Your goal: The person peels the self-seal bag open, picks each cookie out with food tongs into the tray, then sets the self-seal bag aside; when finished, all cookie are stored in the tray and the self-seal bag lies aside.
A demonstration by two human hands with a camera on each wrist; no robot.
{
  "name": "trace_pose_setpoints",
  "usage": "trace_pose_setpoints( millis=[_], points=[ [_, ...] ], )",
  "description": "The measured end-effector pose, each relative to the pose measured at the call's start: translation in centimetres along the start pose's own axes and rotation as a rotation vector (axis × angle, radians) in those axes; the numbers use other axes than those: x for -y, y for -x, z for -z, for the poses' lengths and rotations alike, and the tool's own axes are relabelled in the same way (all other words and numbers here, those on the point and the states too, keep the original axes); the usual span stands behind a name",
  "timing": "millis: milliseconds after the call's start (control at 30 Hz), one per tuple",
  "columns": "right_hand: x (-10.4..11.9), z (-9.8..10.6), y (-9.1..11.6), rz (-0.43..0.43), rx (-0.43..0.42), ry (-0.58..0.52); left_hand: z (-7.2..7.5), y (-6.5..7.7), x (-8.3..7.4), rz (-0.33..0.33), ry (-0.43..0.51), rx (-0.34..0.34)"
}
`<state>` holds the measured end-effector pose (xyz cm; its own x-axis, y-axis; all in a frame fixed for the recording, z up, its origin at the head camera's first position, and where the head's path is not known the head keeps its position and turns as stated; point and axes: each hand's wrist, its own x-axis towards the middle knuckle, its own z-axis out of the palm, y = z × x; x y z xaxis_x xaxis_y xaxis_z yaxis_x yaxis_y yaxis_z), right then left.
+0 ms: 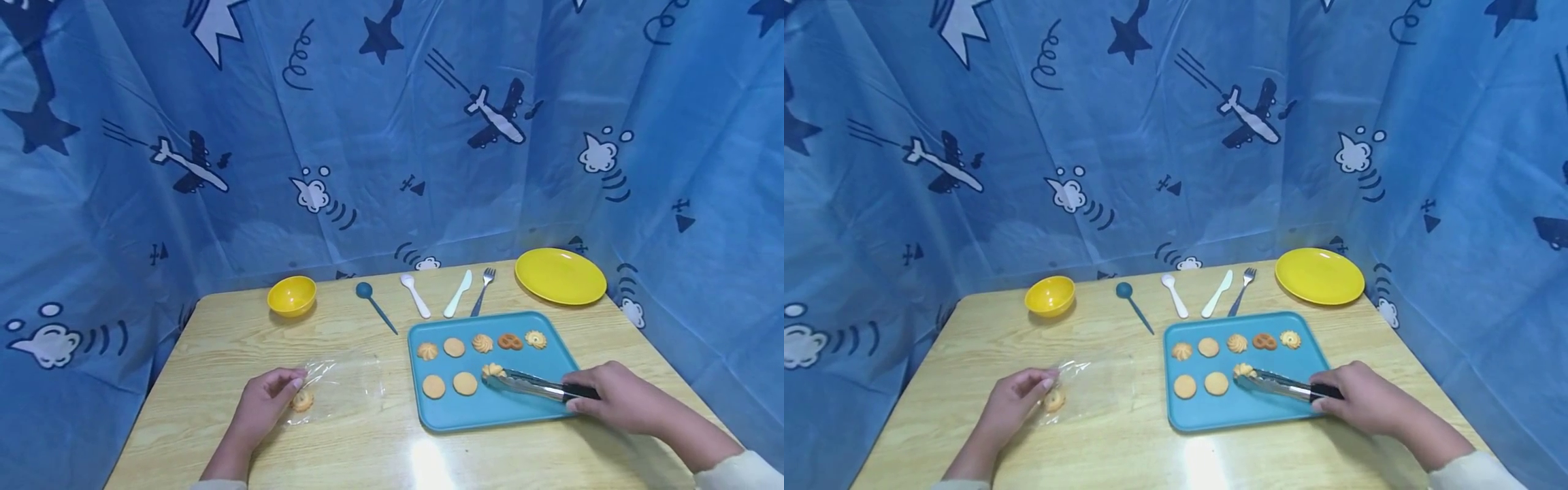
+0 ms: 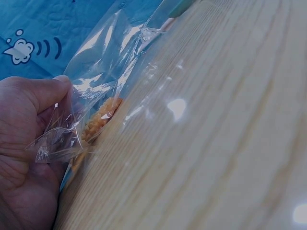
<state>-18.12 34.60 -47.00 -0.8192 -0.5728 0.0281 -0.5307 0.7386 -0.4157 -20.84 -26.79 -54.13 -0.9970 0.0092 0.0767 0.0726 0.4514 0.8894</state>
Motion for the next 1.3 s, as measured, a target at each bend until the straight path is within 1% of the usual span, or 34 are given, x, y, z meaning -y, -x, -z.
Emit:
trace_pose_setpoints(
  millis=[133,333,467,567,667,767,833,933,1033,1167,1233,1300],
  points=[
    [-0.2,0.1,0.2,-0.082,0.007,0.020,0.0,-0.1,0.0,0.006,-0.004,0.006],
    [0.1,0.2,0.3,-0.144,0.010,0.066,0.0,0.0,-0.2,0.019,-0.011,0.011],
    [0.4,0.2,0.2,-0.141,-0.004,0.111,-0.1,0.0,-0.1,0.021,-0.025,0.005],
    [0.6,0.2,0.0,-0.119,-0.013,0.131,-0.1,-0.1,0.0,0.016,-0.032,-0.001],
    [0.7,0.3,0.0,-0.108,-0.012,0.145,-0.2,-0.1,0.1,-0.005,-0.022,-0.006],
    [0.7,0.3,0.2,-0.116,-0.010,0.162,-0.2,-0.2,0.0,-0.027,0.002,-0.001],
    [0.6,0.3,0.3,-0.123,-0.005,0.164,-0.2,-0.2,0.0,-0.030,0.011,0.002],
    [0.5,0.3,0.5,-0.139,-0.003,0.152,-0.2,-0.2,-0.2,-0.014,0.006,0.002],
    [0.5,0.3,0.4,-0.137,-0.010,0.129,-0.2,-0.3,-0.2,-0.006,-0.003,0.003],
    [1.1,0.4,-0.6,-0.084,-0.020,0.104,-0.2,-0.5,0.0,0.003,-0.029,0.007],
    [1.9,0.3,-1.7,-0.054,-0.016,0.097,-0.2,-0.4,0.2,0.013,-0.043,0.003],
    [3.0,0.2,-3.1,-0.041,-0.004,0.096,-0.1,-0.4,0.3,0.020,-0.053,0.000]
  ],
)
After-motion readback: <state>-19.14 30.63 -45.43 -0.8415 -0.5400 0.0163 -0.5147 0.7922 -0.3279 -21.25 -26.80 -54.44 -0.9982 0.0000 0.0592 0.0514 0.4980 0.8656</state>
